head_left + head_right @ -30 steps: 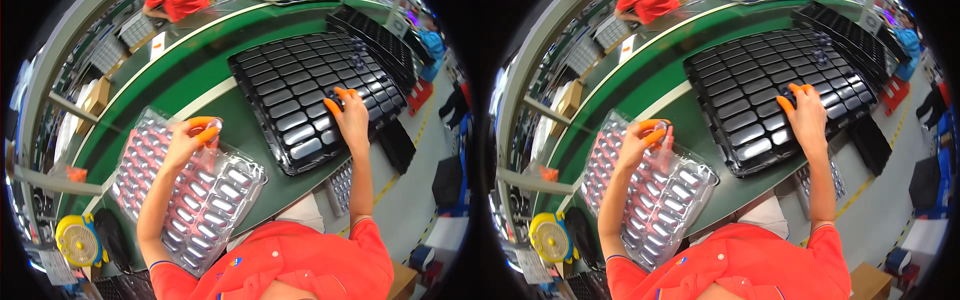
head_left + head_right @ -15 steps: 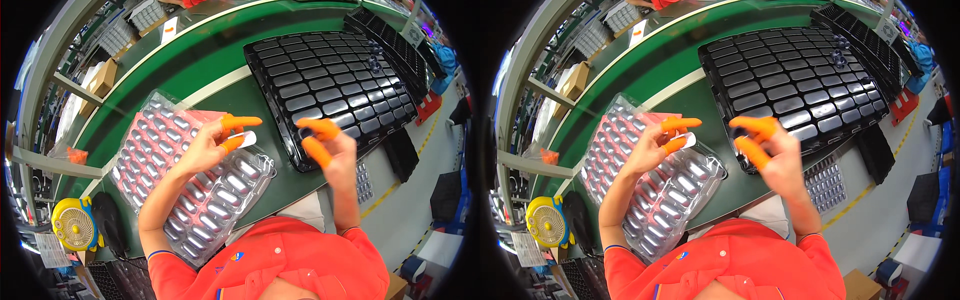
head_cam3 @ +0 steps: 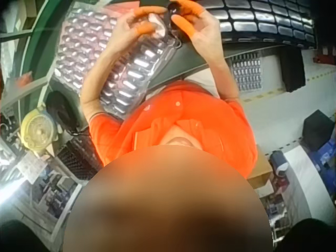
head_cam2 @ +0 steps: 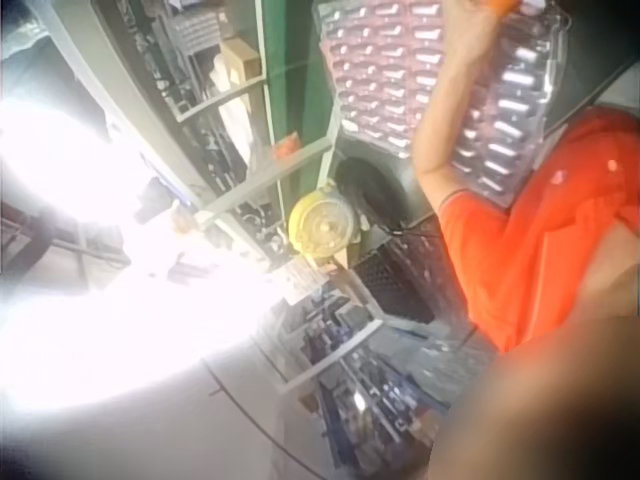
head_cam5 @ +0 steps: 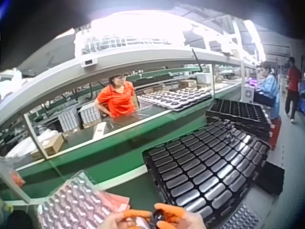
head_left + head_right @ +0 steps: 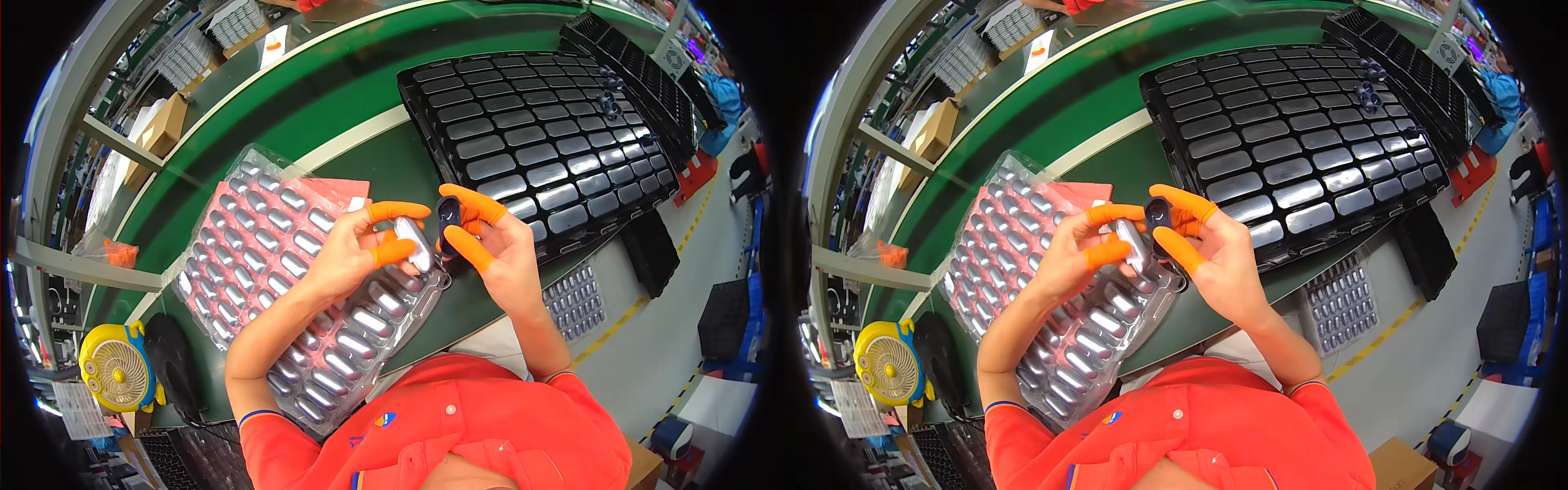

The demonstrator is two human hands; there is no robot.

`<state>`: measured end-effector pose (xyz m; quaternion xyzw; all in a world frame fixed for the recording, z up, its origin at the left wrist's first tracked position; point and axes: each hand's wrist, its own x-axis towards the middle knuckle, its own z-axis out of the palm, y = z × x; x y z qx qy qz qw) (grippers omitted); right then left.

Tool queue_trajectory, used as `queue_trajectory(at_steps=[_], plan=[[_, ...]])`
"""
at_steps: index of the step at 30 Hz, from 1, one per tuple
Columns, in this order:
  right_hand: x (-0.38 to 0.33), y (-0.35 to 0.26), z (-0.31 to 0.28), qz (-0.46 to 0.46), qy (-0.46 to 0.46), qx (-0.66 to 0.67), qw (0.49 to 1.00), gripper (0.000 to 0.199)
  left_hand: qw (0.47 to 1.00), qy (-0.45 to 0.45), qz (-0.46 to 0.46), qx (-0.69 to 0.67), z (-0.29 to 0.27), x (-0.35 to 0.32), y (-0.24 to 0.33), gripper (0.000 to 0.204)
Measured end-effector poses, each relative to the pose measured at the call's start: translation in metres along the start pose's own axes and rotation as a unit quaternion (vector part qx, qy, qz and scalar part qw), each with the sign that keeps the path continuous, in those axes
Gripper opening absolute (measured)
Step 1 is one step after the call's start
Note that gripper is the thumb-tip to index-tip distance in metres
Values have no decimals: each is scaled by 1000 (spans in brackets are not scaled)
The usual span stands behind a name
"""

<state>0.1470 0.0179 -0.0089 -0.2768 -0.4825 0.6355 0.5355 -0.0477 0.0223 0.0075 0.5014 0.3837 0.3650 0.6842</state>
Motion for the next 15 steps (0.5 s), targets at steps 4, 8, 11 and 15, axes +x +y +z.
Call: queue_trajectory(at_steps=[4, 8, 11, 15], plan=[[1, 2, -5, -39, 23, -44, 998, 37, 999, -21, 15, 41, 3, -2, 5, 37], [2, -4, -11, -93, 74, -61, 991, 34, 992, -51, 45, 111, 3, -6, 6, 38], [2, -7, -21, -95, 29, -21, 995, 39, 990, -54, 58, 120, 4, -7, 1, 39], [-3, 1, -8, -158, 98, 23, 982, 33, 995, -28, 63, 77, 8, -8, -6, 40]])
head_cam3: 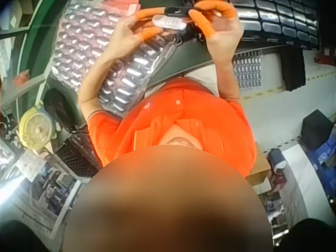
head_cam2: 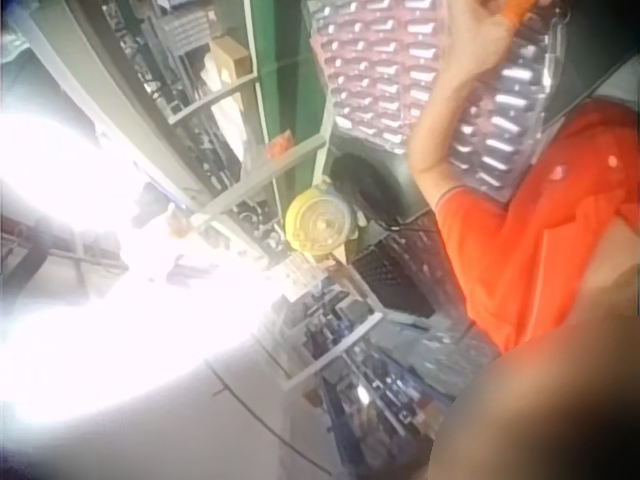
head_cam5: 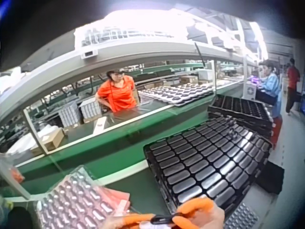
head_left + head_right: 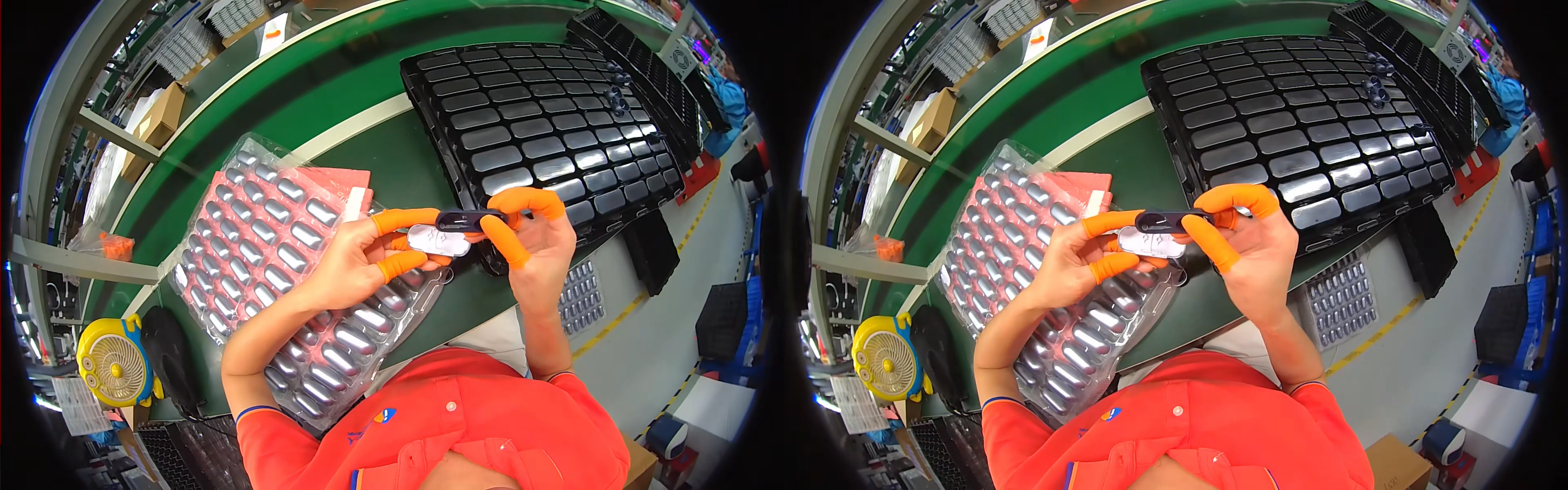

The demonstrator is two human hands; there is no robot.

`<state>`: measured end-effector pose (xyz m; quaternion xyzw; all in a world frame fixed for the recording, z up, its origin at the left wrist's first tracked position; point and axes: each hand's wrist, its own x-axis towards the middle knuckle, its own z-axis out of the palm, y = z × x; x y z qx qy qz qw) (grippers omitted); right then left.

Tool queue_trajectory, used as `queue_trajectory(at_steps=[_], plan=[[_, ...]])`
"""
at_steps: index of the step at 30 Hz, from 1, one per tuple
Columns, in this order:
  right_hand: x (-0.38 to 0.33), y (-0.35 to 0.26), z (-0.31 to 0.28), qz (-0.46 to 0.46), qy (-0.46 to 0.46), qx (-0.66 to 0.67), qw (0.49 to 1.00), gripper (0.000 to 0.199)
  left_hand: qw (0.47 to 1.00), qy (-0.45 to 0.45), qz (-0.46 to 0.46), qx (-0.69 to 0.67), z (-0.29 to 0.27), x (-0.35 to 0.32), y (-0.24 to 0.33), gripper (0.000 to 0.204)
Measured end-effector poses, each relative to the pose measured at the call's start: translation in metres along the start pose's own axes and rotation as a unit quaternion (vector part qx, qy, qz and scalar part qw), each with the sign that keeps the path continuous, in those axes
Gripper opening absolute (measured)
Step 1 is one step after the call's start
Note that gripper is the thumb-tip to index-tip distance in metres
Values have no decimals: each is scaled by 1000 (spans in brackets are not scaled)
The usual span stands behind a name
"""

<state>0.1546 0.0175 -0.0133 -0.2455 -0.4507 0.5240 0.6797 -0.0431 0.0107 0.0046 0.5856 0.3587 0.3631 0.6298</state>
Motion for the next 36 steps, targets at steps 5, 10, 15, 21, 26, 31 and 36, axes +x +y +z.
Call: queue_trajectory(at_steps=[5, 10, 15, 21, 26, 31, 36], plan=[[-12, 6, -3, -153, -68, -279, 946, 27, 999, 7, 33, -3, 2, -1, -2, 39], [-17, 10, 1, -120, -31, -257, 958, 22, 996, -9, 68, 51, 3, -3, -1, 38], [-18, 9, 1, -57, -39, -212, 975, 24, 988, -12, 124, 93, 3, -5, -7, 39], [-23, 13, 4, -121, 5, -241, 963, 25, 989, -1, 131, 75, 2, -6, -7, 41], [-26, 18, 4, -166, 0, -267, 949, 24, 986, -5, 117, 120, 1, -7, -7, 41], [-26, 18, 5, -176, -4, -266, 948, 23, 994, -15, 109, 26, 3, -7, -5, 41], [-24, 12, 5, -56, -9, -173, 983, 23, 989, -4, 127, 78, 2, -9, -7, 41]])
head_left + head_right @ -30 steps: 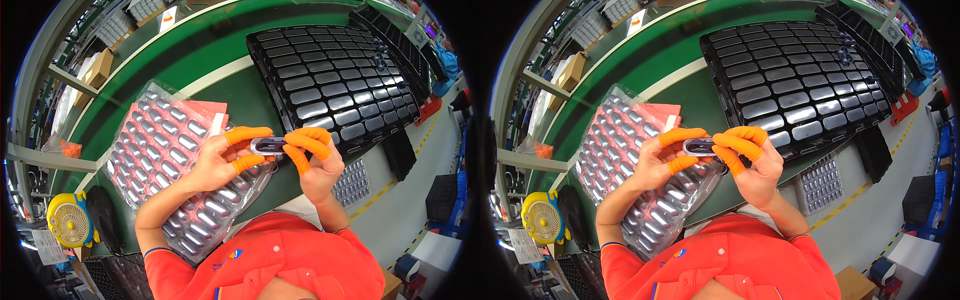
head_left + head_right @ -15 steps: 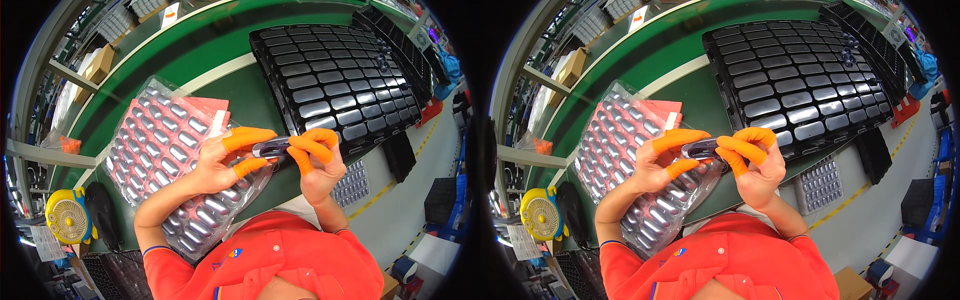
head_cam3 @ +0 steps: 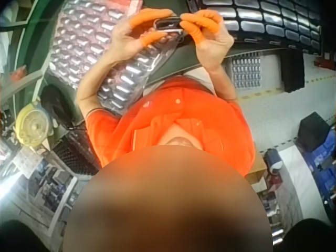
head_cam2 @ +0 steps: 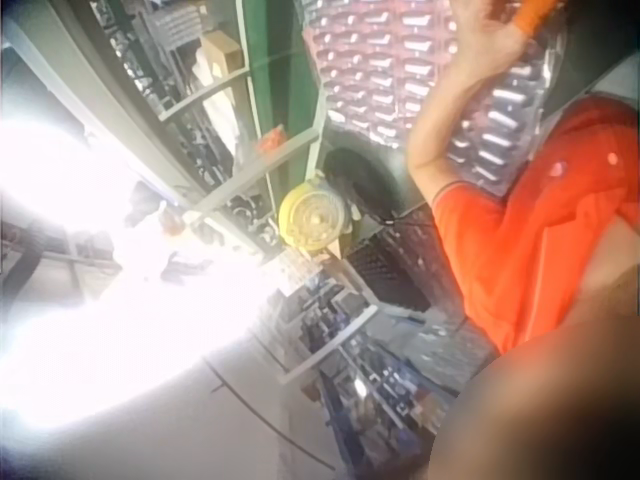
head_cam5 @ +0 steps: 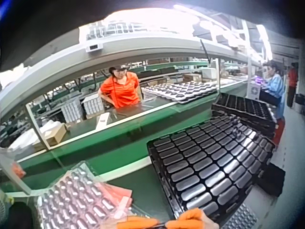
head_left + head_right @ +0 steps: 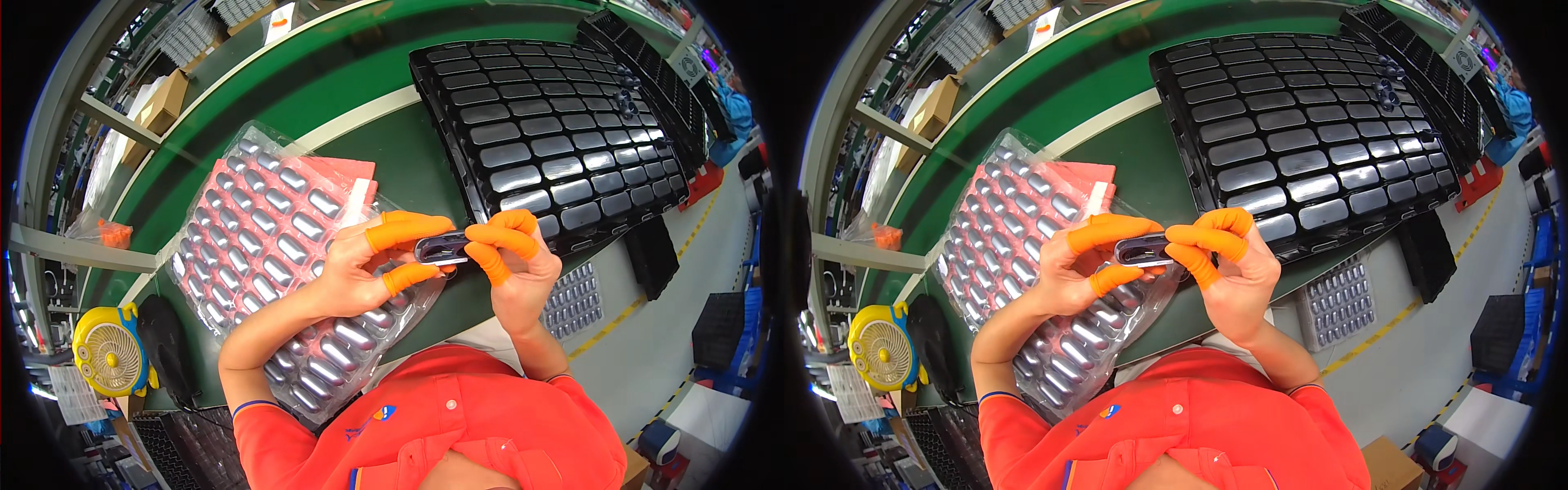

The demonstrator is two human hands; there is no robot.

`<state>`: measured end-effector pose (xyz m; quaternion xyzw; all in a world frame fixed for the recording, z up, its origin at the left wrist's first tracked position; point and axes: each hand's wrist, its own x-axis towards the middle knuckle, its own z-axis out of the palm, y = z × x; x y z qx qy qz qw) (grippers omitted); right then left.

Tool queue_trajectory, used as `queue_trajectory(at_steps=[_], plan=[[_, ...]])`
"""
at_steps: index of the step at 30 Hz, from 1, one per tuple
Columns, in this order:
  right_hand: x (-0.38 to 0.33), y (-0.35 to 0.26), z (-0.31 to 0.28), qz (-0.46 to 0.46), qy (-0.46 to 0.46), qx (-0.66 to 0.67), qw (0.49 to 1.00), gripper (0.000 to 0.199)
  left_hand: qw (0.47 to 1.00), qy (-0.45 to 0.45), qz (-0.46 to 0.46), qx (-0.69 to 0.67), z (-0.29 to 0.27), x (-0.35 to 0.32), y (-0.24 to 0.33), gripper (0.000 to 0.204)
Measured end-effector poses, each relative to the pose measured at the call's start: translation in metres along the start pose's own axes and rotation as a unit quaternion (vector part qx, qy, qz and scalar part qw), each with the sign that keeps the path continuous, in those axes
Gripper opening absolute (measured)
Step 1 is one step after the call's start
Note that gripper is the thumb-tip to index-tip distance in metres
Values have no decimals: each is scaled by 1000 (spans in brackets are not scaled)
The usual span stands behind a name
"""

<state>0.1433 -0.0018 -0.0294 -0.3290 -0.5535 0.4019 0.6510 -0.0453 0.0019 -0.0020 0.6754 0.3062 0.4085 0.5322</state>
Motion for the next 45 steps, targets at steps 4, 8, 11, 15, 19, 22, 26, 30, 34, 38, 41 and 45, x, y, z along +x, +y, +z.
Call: queue_trajectory(at_steps=[4, 8, 11, 15, 19, 22, 26, 30, 34, 38, 41, 45], plan=[[1, -2, -3, 18, -20, -8, 1000, 21, 1000, -3, -3, 12, 0, 0, 1, 39], [-2, -1, -4, -66, -39, -86, 993, 22, 999, 8, 1, -46, 0, 0, 0, 34], [-4, 5, 10, -61, 18, 11, 998, 23, 997, 7, 38, -74, 0, 0, -2, 31], [1, 4, 1, -5, -64, -20, 998, 27, 996, 40, 70, -29, 2, -2, -4, 27], [1, 2, 0, -31, -119, -117, 986, 29, 996, 45, 78, -9, 4, -3, -3, 24], [1, 1, 1, -94, -111, -168, 975, 30, 993, 118, -6, -19, 12, 3, 3, 24], [1, 3, 5, -195, -94, -217, 952, 30, 986, 52, 4, 158, 1, -5, 5, 21], [-9, 8, 8, -223, -84, -230, 944, 28, 993, 85, 5, 82, 12, -4, 3, 22], [-14, 9, 8, -173, -76, -228, 955, 27, 993, 47, 19, 107, 12, -9, 1, 24], [-3, 10, 4, -157, -76, -219, 960, 26, 974, 52, -219, -6, 9, 8, 25, 23], [6, 5, 2, -162, -78, -224, 958, 25, 988, 84, -77, 105, 8, 10, 12, 21], [8, 3, 4, -198, -97, -220, 950, 24, 958, 101, 118, 240, 9, 9, 3, 21]])
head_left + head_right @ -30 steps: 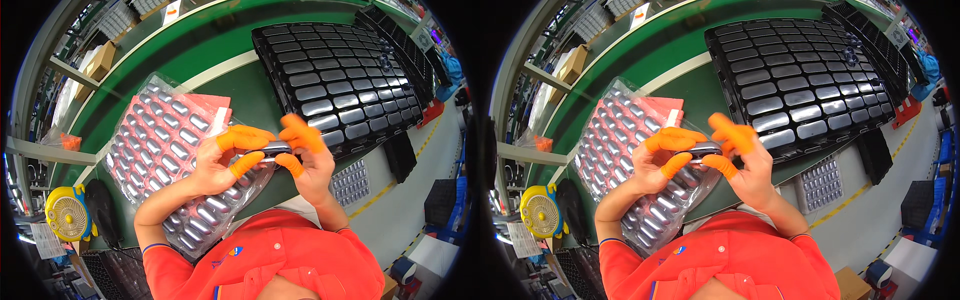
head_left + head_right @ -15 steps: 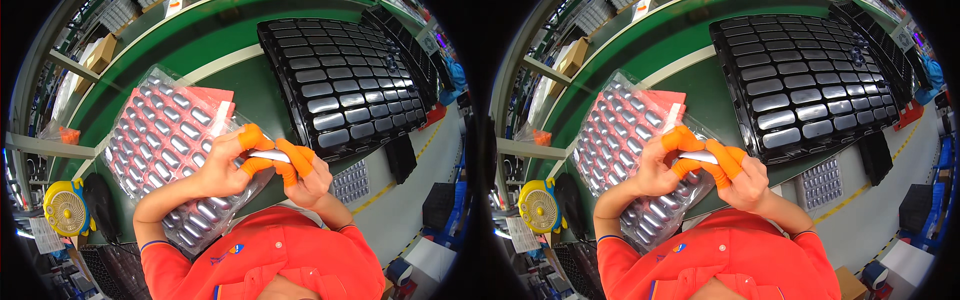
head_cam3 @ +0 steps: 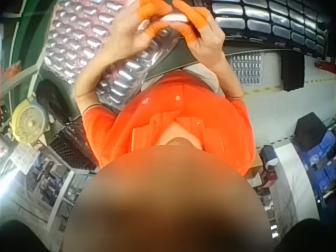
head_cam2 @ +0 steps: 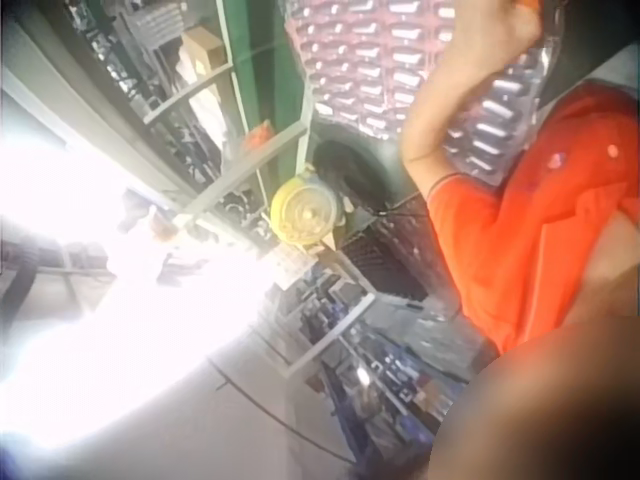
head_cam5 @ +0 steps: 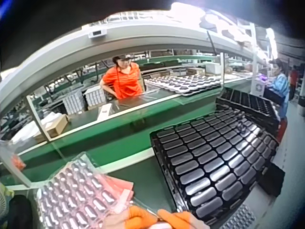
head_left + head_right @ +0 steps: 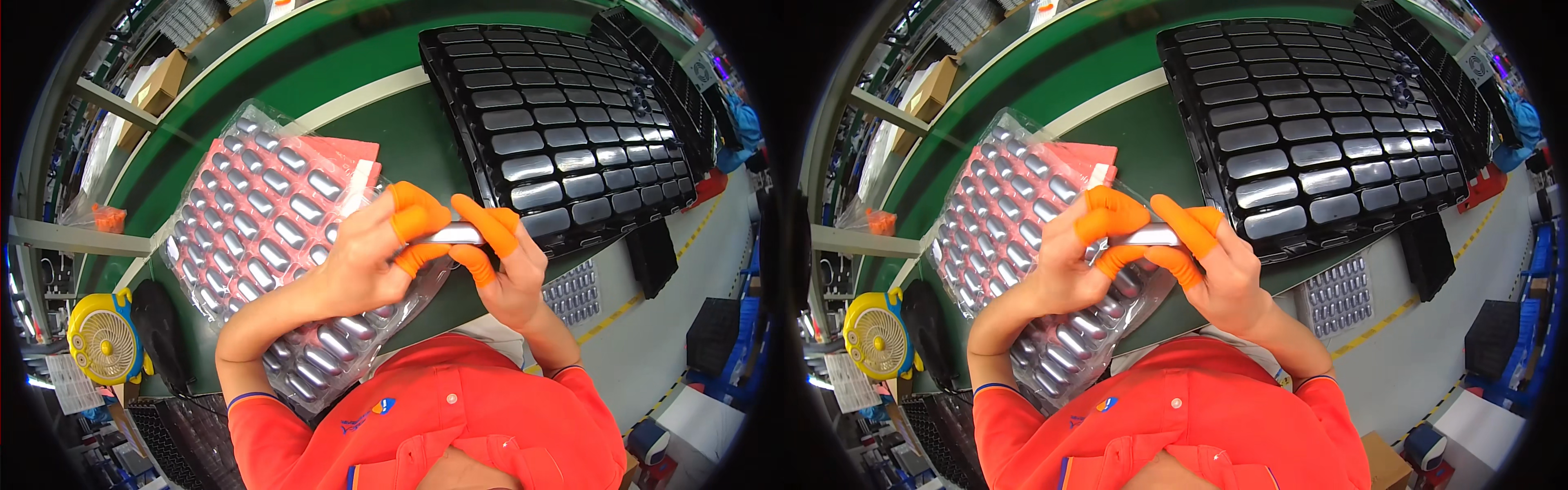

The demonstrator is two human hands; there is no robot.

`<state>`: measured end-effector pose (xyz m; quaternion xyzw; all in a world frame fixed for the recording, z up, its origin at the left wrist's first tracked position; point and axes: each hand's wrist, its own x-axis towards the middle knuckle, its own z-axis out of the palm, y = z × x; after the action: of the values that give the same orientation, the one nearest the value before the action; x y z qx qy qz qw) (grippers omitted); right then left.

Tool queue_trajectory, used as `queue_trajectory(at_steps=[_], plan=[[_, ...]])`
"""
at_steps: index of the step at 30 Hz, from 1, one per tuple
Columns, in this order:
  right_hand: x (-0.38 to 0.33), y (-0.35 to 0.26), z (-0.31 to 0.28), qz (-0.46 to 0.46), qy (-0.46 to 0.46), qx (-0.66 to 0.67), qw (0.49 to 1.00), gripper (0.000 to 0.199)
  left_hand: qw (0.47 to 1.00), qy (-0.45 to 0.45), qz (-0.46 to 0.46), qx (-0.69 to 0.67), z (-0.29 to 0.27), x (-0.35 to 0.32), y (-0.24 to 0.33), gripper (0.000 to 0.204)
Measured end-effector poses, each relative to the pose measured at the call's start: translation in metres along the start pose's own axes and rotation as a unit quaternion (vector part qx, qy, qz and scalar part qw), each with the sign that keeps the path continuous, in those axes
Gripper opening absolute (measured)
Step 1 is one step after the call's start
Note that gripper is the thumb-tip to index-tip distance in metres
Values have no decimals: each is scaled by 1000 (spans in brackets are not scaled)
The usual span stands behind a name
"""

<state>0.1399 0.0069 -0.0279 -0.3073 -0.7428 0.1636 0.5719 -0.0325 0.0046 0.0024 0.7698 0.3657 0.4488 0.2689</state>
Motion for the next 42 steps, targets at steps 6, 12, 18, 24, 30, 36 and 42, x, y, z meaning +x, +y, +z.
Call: queue_trajectory(at_steps=[6, 12, 18, 24, 30, 36, 42], plan=[[-17, 7, -5, -3, -39, 7, 999, 25, 999, -35, 10, -34, 8, -13, -4, 22], [-16, 9, -5, -24, -41, -23, 999, 25, 961, -54, -216, -165, 8, -8, 2, 23], [0, 4, -13, 111, -27, 17, 993, 27, 933, -73, -247, -252, -13, 9, 7, 22], [-3, 1, -10, 183, -62, 58, 979, 27, 942, -54, -230, -237, -8, 3, 1, 16], [-8, 8, -5, 141, -98, 52, 984, 19, 959, -58, -215, -174, -5, -5, 2, 15], [-3, -3, -11, 264, -73, 156, 949, 18, 919, -104, -283, -253, -13, 8, 11, 24], [9, -14, -21, 353, -61, 211, 909, 19, 894, -101, -262, -349, -12, 6, 9, 31]])
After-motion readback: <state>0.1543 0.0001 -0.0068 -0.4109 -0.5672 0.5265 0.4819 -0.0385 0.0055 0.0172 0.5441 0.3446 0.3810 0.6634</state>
